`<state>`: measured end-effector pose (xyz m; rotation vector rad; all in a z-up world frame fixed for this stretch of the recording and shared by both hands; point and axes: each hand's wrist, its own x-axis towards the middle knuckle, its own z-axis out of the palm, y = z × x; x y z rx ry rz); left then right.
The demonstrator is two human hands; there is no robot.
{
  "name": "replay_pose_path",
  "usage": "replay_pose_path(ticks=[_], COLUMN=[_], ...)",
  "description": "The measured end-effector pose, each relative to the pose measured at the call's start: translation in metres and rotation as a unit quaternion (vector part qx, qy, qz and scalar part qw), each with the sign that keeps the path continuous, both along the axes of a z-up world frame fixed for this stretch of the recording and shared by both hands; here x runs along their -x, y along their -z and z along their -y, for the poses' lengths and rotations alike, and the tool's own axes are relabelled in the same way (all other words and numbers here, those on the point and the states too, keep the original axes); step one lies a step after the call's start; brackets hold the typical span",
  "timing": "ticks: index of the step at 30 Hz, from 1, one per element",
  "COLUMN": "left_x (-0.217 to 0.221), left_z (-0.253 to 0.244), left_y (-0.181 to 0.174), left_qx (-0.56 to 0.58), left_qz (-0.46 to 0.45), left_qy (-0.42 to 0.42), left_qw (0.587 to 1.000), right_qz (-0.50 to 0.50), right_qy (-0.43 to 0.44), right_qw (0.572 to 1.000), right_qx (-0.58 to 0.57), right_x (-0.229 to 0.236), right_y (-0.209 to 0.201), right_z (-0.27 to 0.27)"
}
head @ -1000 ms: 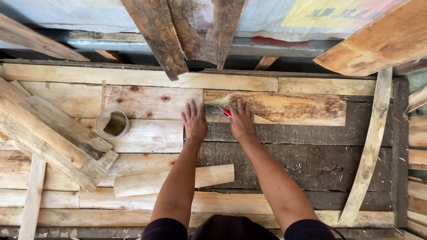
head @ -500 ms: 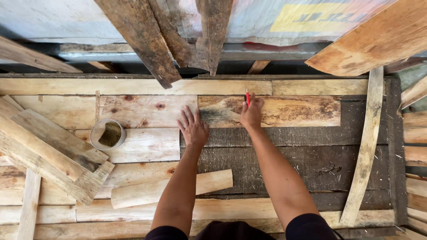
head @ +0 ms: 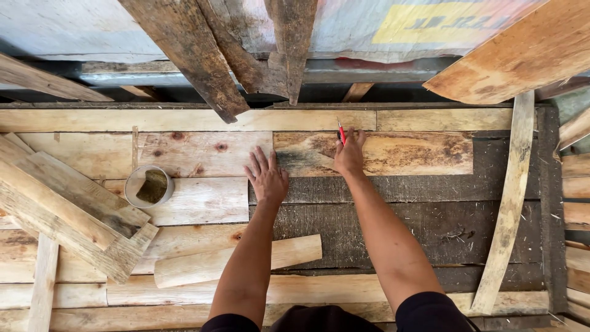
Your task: Preparing and cutting thin wood or bark strips using a utility knife on a workbench.
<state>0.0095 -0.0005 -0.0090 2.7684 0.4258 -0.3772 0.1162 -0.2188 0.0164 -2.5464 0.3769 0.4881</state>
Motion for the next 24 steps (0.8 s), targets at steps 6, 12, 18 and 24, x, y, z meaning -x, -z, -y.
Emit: replay_pose_path(ticks=[6,12,18,24], left_x=[0.001,0.001,0.006,0.005], left_z=[0.0,0.001,-0.002,-0.003], left_y=[-0.005,-0.005,0.007,-0.003], left_qx=[-0.003,-0.005,0.002,0.012], left_qz=[-0.002,-0.005,0.029,-0.005], left_qy=[0.004,0.003,0.008,0.016], left_qw=[1.0,1.0,1.0,1.0], right_qz=[0.109,0.19,0.193,0.137], right_qy=[-0.053,-0.138,-0.221,-0.217], right_qw=[0.993,0.972,0.95,0.959], right_qx=[-0.009,-0.01,0.11,0.117], right_x=[0.001,0.032,0.057,0.055], right_y=[0.056,0.031,0.044,0.028], right_z=[0.02,0.007,-0.001,-0.008])
